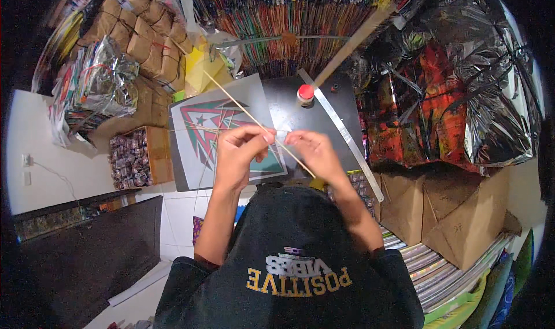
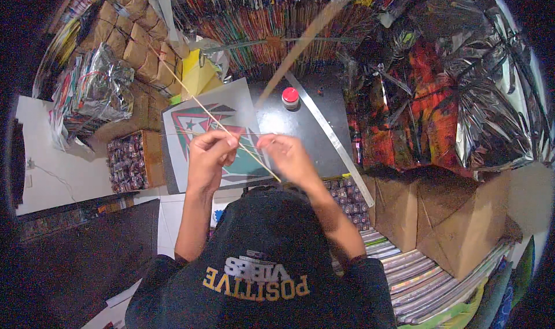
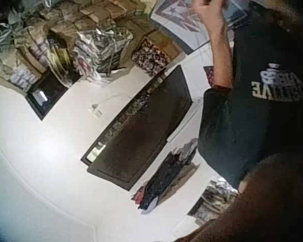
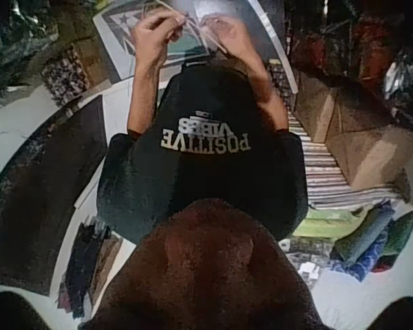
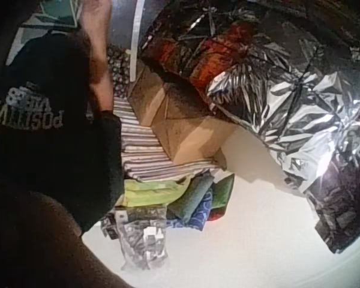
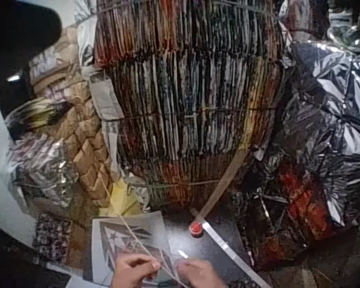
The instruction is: The person assembles a kite frame by hand, aligning two long wooden sticks into a cross shape and securing the intersection with a yellow rubber band. The person repeatedly adjusts the sticks and tightens the band to stabilize the structure.
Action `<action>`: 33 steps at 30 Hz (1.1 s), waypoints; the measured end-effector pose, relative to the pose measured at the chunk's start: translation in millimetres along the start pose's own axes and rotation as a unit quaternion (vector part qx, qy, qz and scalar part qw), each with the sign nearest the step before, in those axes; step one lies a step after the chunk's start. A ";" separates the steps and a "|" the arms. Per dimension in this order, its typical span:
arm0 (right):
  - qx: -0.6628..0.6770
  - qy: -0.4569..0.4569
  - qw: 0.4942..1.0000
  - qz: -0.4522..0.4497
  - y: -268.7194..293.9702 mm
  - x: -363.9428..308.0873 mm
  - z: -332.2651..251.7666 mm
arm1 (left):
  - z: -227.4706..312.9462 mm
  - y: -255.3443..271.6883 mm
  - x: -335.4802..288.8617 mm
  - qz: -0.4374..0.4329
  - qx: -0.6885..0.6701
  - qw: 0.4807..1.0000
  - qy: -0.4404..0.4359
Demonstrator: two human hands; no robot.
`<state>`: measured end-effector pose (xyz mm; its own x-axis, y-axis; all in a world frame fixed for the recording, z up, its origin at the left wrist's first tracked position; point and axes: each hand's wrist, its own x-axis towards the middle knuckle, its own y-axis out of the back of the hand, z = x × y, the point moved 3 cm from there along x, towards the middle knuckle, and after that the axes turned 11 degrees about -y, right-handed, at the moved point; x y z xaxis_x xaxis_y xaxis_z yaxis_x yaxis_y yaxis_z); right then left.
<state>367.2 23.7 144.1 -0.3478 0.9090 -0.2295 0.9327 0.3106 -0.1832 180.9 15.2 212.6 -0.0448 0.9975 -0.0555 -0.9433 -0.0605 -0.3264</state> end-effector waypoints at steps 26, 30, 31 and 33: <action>-0.260 0.067 0.958 0.102 54.2 -4.9 -63.1 | -3.7 -11.4 -12.6 -0.145 0.162 0.976 0.007; -0.391 -0.037 0.919 0.017 60.0 -31.7 -83.1 | -7.4 -6.7 -11.0 -0.136 0.194 0.971 -0.021; -0.400 -0.090 0.912 -0.025 57.9 -37.8 -87.6 | -9.3 -5.9 -10.8 -0.137 0.199 0.970 -0.027; -0.299 -0.039 0.953 -0.009 47.1 -47.9 -103.2 | -12.5 -6.3 -9.7 -0.142 0.207 0.967 -0.040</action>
<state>437.5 23.5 245.1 -0.3493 0.8857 -0.3058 0.8055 0.4506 0.3849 191.4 5.4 203.4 0.2263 0.9723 0.0590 -0.9713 0.2208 0.0884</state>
